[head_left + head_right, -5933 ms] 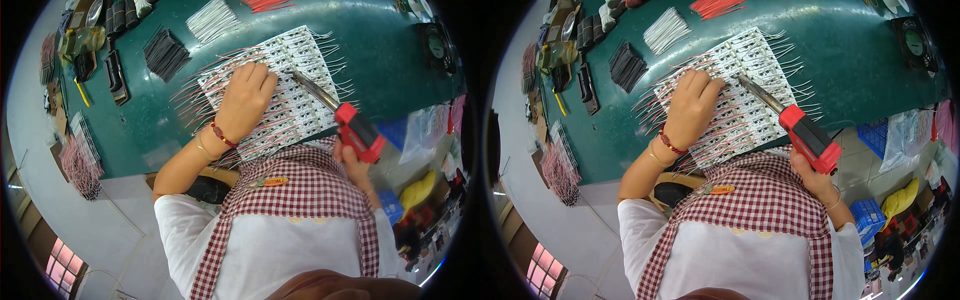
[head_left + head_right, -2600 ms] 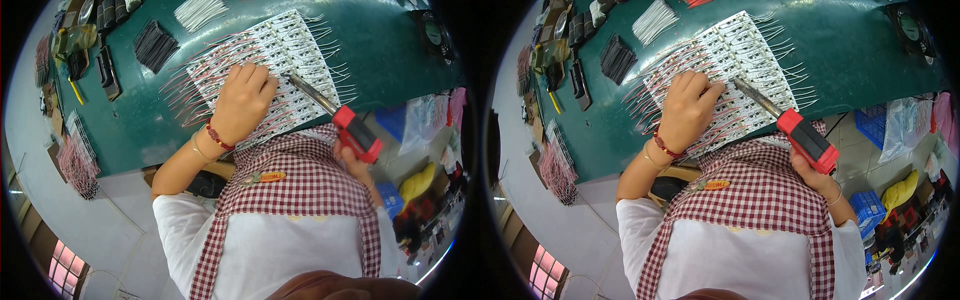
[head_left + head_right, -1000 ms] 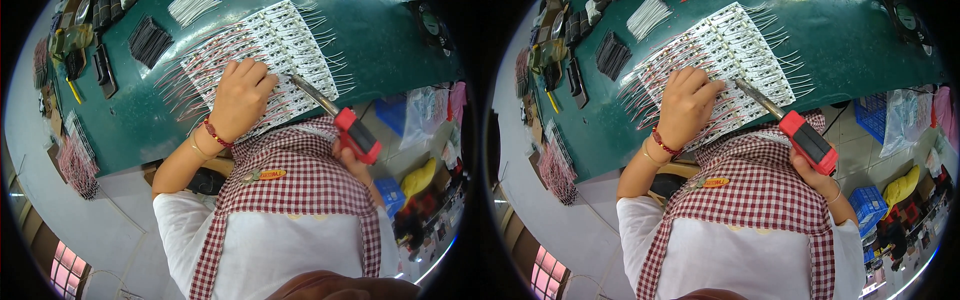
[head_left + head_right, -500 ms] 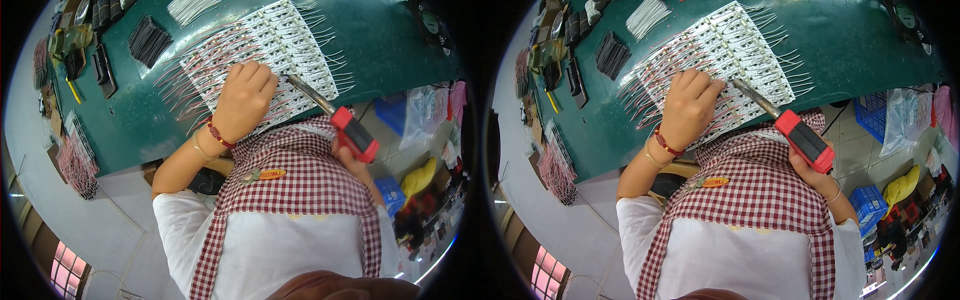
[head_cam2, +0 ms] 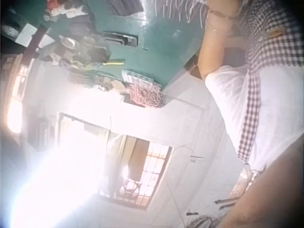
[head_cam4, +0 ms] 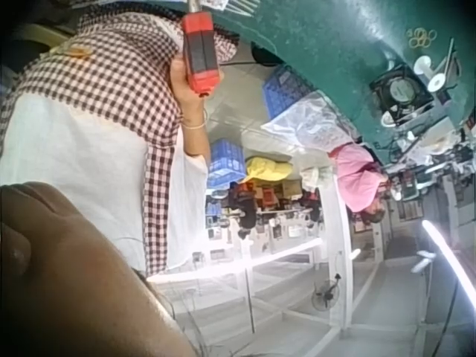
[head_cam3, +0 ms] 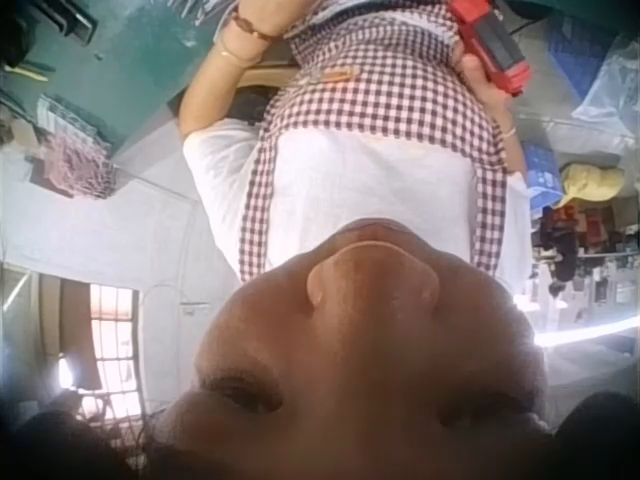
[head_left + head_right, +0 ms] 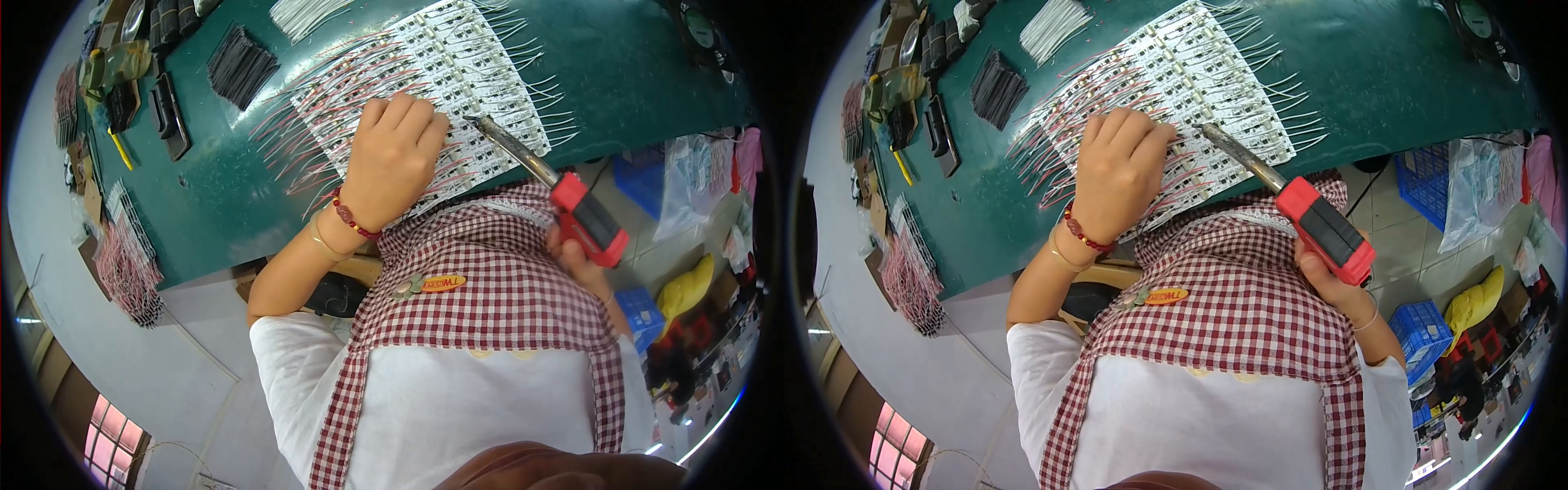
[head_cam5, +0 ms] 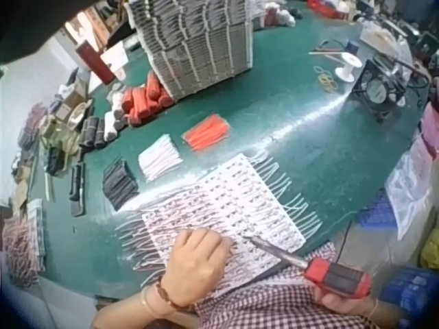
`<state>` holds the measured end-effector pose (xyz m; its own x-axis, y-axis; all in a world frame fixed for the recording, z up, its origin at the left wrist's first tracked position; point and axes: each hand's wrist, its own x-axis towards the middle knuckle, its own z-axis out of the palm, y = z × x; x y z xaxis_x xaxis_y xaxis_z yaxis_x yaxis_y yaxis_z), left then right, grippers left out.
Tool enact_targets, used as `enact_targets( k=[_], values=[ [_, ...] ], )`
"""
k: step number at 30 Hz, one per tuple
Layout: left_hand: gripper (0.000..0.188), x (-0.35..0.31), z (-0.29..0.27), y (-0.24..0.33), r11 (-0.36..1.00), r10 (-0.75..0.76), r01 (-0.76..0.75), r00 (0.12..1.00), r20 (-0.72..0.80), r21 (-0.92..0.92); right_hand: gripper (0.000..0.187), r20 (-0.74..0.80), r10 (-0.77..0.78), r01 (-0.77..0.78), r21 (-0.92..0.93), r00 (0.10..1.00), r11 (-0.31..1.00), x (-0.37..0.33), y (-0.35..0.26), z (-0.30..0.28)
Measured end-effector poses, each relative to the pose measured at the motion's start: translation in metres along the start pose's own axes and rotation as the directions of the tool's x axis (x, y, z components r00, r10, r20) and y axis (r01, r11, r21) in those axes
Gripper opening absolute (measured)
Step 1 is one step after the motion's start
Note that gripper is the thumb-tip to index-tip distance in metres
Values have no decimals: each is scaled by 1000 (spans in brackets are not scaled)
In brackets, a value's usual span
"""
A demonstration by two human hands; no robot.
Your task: The person solders wires onto circuit board panels using a soldering gun, positioning and pressing the wires against the boards by hand.
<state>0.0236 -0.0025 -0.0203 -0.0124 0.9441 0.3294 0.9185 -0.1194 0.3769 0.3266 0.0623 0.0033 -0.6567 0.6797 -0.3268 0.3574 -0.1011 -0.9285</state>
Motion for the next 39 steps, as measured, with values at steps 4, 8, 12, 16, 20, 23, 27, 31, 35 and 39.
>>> enact_targets(
  k=[4,8,12,16,20,23,27,31,35,39],
  values=[
    [21,-3,2,5,1000,-2,1,998,-57,-30,33,49,81,-82,32,996,996,-5,1,-8],
    [22,-8,2,11,998,-16,16,1000,-5,-58,35,35,19,-19,-25,999,1000,-4,0,-7],
    [25,-9,3,12,997,-17,18,1000,18,-75,34,52,31,-29,-26,998,999,0,-4,-5],
    [25,-8,4,13,997,-18,20,1000,17,-74,32,72,25,-21,-58,997,998,0,-1,-6],
    [24,-4,-1,16,998,-15,18,998,63,-58,31,71,1,6,-104,997,995,1,1,-5],
    [22,-1,-3,16,999,-6,11,996,91,-51,32,66,-22,30,-116,998,993,-1,6,-5],
    [22,-1,-3,15,999,8,-4,994,105,-41,32,68,25,-22,-40,997,999,-7,9,-8],
    [21,0,-6,13,1000,25,-25,994,111,-1,32,52,2,1,-55,999,999,-9,10,-8],
    [22,-2,-6,15,998,57,-56,998,35,-14,33,35,-29,33,-103,999,994,-12,14,-10],
    [22,-9,-2,20,998,52,-51,998,36,-25,32,70,-51,54,-55,996,997,-7,0,-11]
  ],
)
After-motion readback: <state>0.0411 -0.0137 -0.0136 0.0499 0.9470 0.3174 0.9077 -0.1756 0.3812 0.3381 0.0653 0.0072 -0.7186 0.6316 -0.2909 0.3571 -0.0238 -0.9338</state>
